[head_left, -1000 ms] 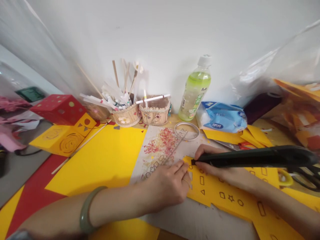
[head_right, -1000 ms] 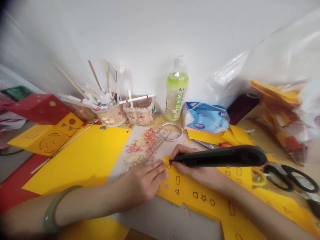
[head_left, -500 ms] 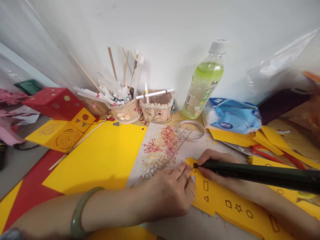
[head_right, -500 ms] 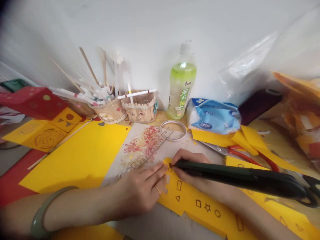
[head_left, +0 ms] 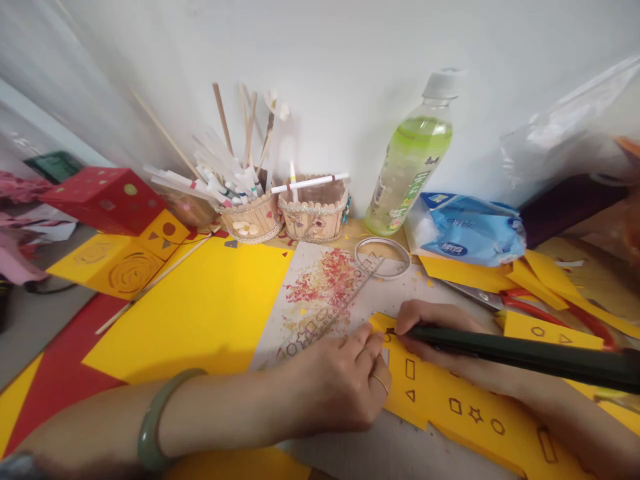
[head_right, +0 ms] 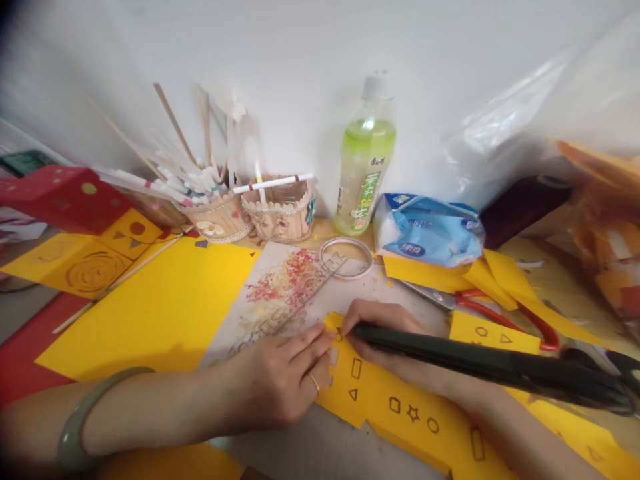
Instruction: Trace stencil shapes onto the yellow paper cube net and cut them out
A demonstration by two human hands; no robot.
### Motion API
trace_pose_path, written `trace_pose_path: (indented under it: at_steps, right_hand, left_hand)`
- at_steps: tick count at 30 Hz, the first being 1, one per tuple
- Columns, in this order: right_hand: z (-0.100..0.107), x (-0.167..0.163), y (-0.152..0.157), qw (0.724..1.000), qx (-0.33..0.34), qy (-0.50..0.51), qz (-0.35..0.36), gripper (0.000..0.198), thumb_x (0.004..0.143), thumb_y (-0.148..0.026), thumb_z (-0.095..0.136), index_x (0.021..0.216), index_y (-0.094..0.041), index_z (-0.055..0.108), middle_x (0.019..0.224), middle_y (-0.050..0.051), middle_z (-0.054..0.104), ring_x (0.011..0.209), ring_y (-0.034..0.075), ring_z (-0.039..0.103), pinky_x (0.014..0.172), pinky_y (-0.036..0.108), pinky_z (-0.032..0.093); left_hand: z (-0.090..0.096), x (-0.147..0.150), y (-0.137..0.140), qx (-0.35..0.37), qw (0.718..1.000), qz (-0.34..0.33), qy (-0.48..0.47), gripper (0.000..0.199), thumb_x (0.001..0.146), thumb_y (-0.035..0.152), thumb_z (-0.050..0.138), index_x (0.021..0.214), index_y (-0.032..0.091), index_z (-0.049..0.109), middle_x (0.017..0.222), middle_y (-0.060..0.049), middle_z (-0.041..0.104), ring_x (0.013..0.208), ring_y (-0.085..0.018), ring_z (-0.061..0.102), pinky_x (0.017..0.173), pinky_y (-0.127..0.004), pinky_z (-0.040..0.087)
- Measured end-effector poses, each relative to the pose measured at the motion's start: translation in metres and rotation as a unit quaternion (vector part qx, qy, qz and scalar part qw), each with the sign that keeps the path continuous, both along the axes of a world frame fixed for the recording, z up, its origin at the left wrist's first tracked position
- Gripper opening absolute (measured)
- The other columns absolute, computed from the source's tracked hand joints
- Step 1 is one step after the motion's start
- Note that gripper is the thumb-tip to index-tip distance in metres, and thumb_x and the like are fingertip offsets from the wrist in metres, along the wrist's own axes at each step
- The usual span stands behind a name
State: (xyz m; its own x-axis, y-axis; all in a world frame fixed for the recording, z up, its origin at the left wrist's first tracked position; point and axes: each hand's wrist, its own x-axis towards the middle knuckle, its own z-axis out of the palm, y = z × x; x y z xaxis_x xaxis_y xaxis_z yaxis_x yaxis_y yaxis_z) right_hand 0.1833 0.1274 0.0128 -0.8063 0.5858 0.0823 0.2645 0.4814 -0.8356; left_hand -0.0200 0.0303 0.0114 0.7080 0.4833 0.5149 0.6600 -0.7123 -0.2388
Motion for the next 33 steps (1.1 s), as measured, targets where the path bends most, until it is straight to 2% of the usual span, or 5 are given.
trace_pose_path:
  at_steps: [9, 15, 20, 33]
  right_hand:
    - [0.006, -0.003, -0.006, 0.998, 0.064, 0.003, -0.019, 0.010, 0.084, -0.020, 0.054, 0.075, -0.025, 0.052, 0.062, -0.007, 0.053, 0.053, 0.009, 0.048, 0.048, 0.018, 0.042]
    - [0.008, -0.004, -0.009, 0.994, 0.083, 0.015, -0.063, 0.005, 0.082, -0.024, 0.058, 0.078, -0.026, 0.056, 0.064, -0.007, 0.059, 0.054, 0.010, 0.054, 0.048, 0.018, 0.045]
    - [0.012, -0.007, -0.010, 0.992, 0.096, 0.019, -0.077, 0.007, 0.079, -0.022, 0.058, 0.073, -0.025, 0.058, 0.061, -0.007, 0.060, 0.050, 0.009, 0.056, 0.047, 0.018, 0.046]
    - [0.014, -0.006, -0.011, 0.996, 0.039, 0.002, -0.079, 0.010, 0.083, -0.031, 0.059, 0.075, -0.024, 0.060, 0.061, -0.005, 0.060, 0.052, 0.011, 0.054, 0.047, 0.019, 0.044]
  left_hand:
    - [0.003, 0.001, 0.001, 0.004, 1.000, 0.002, 0.003, 0.018, 0.084, 0.010, 0.049, 0.087, 0.003, 0.066, 0.097, -0.019, 0.071, 0.089, -0.027, 0.070, 0.064, -0.030, 0.059]
    - [0.005, 0.001, 0.001, 0.009, 1.000, 0.001, 0.010, 0.018, 0.085, 0.008, 0.047, 0.086, 0.004, 0.065, 0.093, -0.018, 0.072, 0.087, -0.027, 0.070, 0.058, -0.028, 0.058]
    - [0.004, 0.001, 0.001, 0.010, 1.000, -0.001, 0.007, 0.017, 0.085, 0.009, 0.048, 0.085, 0.005, 0.064, 0.095, -0.018, 0.071, 0.088, -0.026, 0.070, 0.060, -0.028, 0.058]
    - [0.002, 0.000, 0.001, 0.004, 1.000, -0.005, 0.004, 0.015, 0.084, 0.011, 0.053, 0.088, 0.004, 0.065, 0.097, -0.017, 0.071, 0.090, -0.027, 0.069, 0.066, -0.031, 0.059]
